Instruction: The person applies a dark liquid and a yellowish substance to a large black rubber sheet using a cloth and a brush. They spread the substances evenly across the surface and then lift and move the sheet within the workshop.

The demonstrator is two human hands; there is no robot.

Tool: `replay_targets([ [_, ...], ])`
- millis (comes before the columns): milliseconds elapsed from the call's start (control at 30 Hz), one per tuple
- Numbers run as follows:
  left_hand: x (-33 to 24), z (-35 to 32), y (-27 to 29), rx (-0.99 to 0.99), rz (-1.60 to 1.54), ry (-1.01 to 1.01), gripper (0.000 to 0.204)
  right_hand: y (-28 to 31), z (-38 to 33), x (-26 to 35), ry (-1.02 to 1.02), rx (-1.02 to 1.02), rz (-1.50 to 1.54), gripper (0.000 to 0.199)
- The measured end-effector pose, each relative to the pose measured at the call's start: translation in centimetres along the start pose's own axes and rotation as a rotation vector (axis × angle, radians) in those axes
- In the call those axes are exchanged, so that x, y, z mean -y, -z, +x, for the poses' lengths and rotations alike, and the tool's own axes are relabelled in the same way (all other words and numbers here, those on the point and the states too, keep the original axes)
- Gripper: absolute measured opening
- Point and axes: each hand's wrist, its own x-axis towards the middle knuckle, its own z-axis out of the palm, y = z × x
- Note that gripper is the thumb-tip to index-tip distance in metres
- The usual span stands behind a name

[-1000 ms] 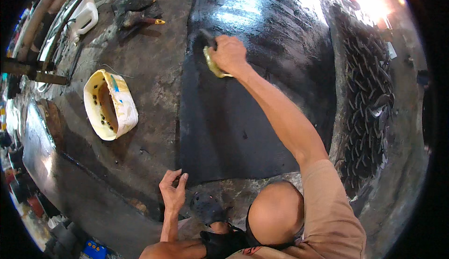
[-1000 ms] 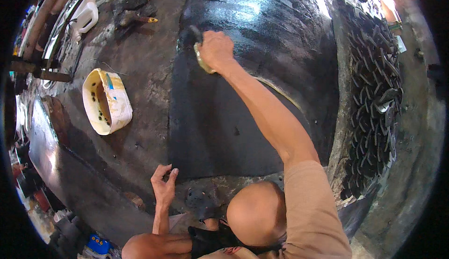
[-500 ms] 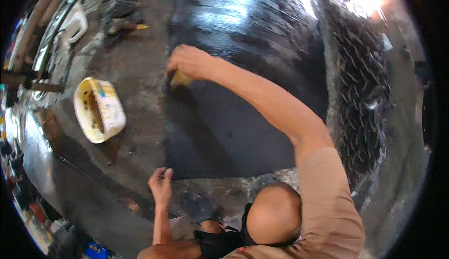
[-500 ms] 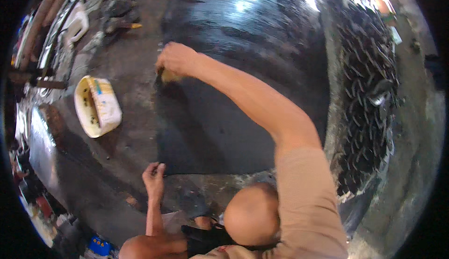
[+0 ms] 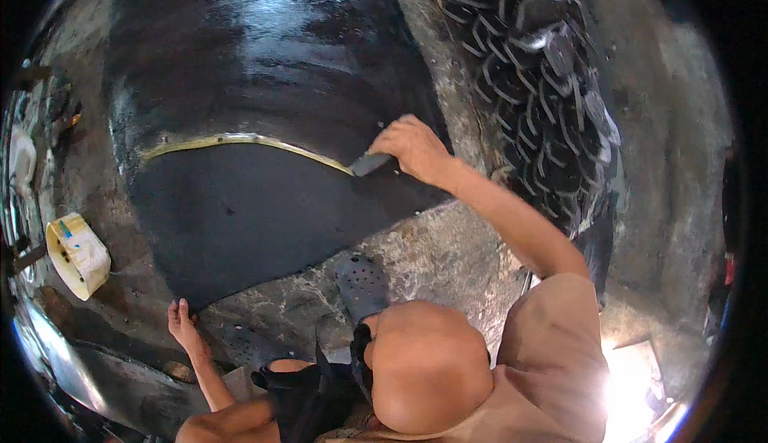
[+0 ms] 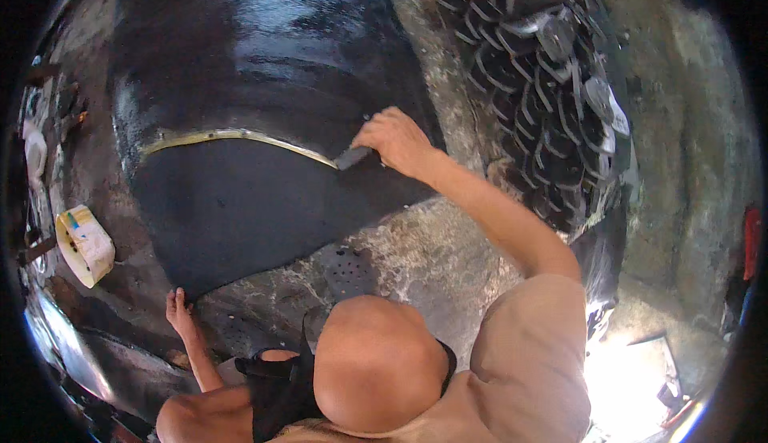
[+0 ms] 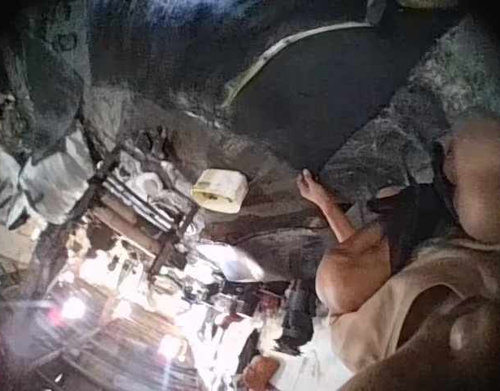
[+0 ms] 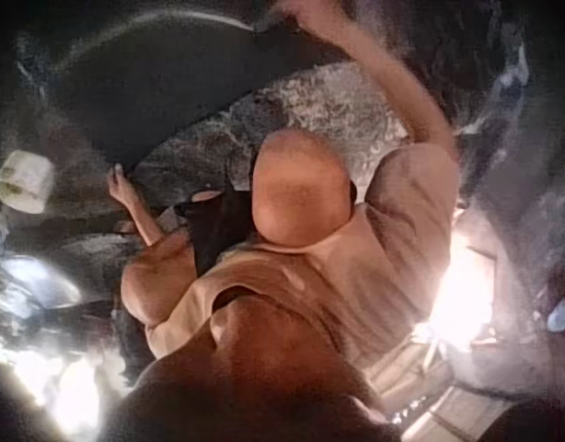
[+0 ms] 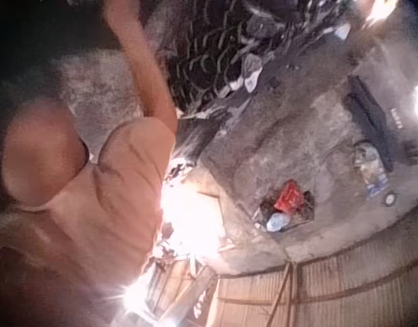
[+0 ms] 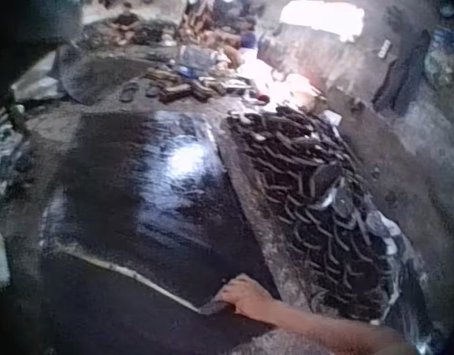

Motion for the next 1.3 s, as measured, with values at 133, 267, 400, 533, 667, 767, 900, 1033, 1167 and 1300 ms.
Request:
replay_targets([
  [133, -0.7, -0.3, -0.4, 0.034, -0.196, 0.035, 0.075, -1.3, -10.9, 3.7, -0.224, -0.036, 0.005, 0.038],
  [267, -0.2, -2.0, -2.5, 0.048, -0.528, 0.122, 0.072, -3.1, -15.6, 7.7, -0.363, -0.101, 0.000, 0.034],
  [400, 2.0, -1.3, -2.8, 0.092, -0.868, 0.197, 0.058, -3.4, -17.2, 8.9, -0.406, -0.114, 0.066, 0.033],
  [533, 1.6, -1.5, -3.8, 0.055, -0.620, 0.191, 0.038, -0.5, -15.5, 7.2, -0.783, -0.334, 0.497, 0.032],
  [667, 0.8, -1.3, -5.3, -0.032, -0.523, 0.115, 0.035, 4.2, -9.5, -0.2, -0.913, -0.624, 1.053, 0.037],
  [767, -1.5, -1.9, -7.8, 0.005, -0.568, 0.112, 0.035, 1.2, -3.9, -6.8, -0.950, -0.556, 0.679, 0.039],
  [900, -3.3, -1.6, -7.0, 0.046, -0.529, 0.070, 0.027, 4.0, 2.8, -11.6, -0.470, -0.426, -0.088, 0.035],
  [1033, -3.3, -1.0, -6.1, 0.103, -0.489, 0.160, 0.046, 3.8, 3.7, -14.8, -0.316, -0.391, 0.129, 0.030],
  [1167, -3.9, -1.8, -2.7, 0.057, -0.357, 0.061, 0.067, 0.5, -4.7, -8.1, -0.310, -0.250, 0.160, 0.032],
  [1300, -1.8, 0.0, -3.4, 0.078, -0.150, -0.033, 0.064, -1.6, -15.3, -0.8, -0.453, -0.166, 0.147, 0.038],
])
